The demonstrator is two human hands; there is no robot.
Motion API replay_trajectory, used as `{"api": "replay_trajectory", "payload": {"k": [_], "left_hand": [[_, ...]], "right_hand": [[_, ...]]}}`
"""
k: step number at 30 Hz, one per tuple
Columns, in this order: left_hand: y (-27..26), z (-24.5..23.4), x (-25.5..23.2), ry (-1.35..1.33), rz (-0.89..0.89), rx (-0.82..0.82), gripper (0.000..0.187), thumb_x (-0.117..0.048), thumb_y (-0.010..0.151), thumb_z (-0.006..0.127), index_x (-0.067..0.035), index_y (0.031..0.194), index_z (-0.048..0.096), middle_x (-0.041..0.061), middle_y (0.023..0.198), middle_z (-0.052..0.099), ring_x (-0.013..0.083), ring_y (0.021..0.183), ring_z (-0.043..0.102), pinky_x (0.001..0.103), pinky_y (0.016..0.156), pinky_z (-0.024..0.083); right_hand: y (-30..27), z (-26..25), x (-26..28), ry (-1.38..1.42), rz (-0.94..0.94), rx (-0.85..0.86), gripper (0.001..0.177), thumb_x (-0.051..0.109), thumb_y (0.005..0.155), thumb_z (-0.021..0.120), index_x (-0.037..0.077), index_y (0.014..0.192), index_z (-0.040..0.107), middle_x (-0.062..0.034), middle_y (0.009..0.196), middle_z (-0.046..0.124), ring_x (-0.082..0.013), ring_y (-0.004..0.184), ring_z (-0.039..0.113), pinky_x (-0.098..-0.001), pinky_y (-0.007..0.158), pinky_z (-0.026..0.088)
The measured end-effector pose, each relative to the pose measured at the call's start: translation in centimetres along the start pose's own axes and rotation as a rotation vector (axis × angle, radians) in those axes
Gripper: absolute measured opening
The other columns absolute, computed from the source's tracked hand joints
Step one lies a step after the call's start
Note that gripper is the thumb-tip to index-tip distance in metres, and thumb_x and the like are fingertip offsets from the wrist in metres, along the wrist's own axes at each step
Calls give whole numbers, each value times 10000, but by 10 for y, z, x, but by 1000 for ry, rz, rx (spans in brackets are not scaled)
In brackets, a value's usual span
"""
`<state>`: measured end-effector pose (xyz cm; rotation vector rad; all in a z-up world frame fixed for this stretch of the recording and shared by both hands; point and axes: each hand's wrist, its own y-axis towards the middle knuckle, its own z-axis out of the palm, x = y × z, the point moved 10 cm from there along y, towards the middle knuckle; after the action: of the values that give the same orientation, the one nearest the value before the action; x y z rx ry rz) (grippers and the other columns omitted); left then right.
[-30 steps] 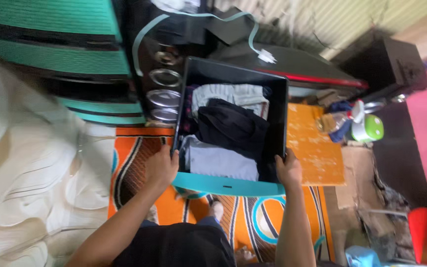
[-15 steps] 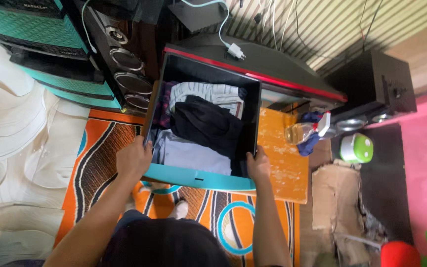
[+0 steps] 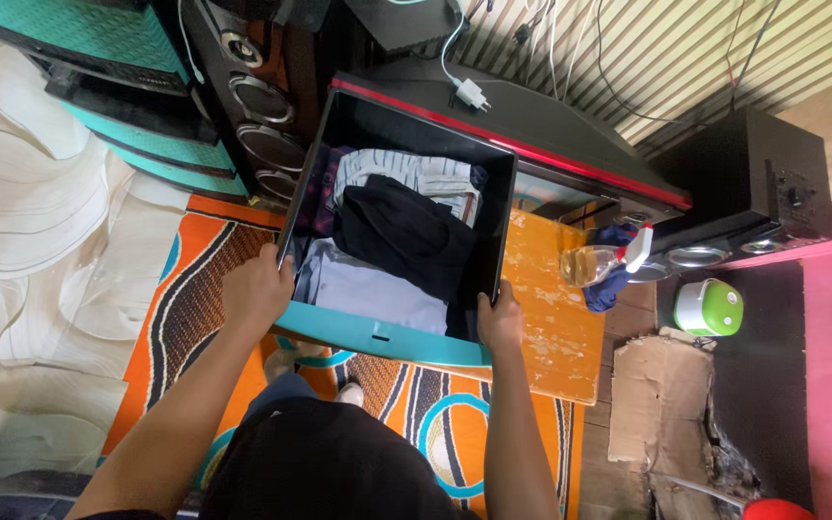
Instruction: The person wipes the inside of a black drawer with a blue cloth, then places folded clothes into it and closes the drawer. They open a second drawer, remove clothes, and wipe the interior with a spray cleaner and cloth. The person repeats wiping motions on the drawer bottom throughout the clip.
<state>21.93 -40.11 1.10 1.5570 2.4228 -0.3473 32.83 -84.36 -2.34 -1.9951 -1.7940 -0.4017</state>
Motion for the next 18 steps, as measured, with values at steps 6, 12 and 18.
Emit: {"api": "replay_trajectory", "payload": {"k": [6,12,18], "left_hand": [[6,-4,-3,-12,31,-7,361,-350,1022,503,-18,1128,598,189,685,696,385,610,693,519,582,553],[13,3,-4,-69,69,53,332,-314,1006,505,-6,1113,568,194,647,676,406,583,684,541,543,547],[20,-2,-8,-58,155,-78,286,-306,1010,537,-27,1057,574,206,667,675,419,600,680,545,546,534]], "right_hand": [[-1,-6,9,-68,39,-12,472,331,919,644,100,1325,578,-269,1045,725,-460,987,687,-540,860,543],[-3,-13,14,-64,40,-61,411,326,877,657,110,1226,646,-257,977,734,-461,944,693,-552,837,542],[4,-3,10,-90,60,-131,361,359,922,664,77,1146,677,-293,974,714,-493,950,674,-562,826,548]]}}
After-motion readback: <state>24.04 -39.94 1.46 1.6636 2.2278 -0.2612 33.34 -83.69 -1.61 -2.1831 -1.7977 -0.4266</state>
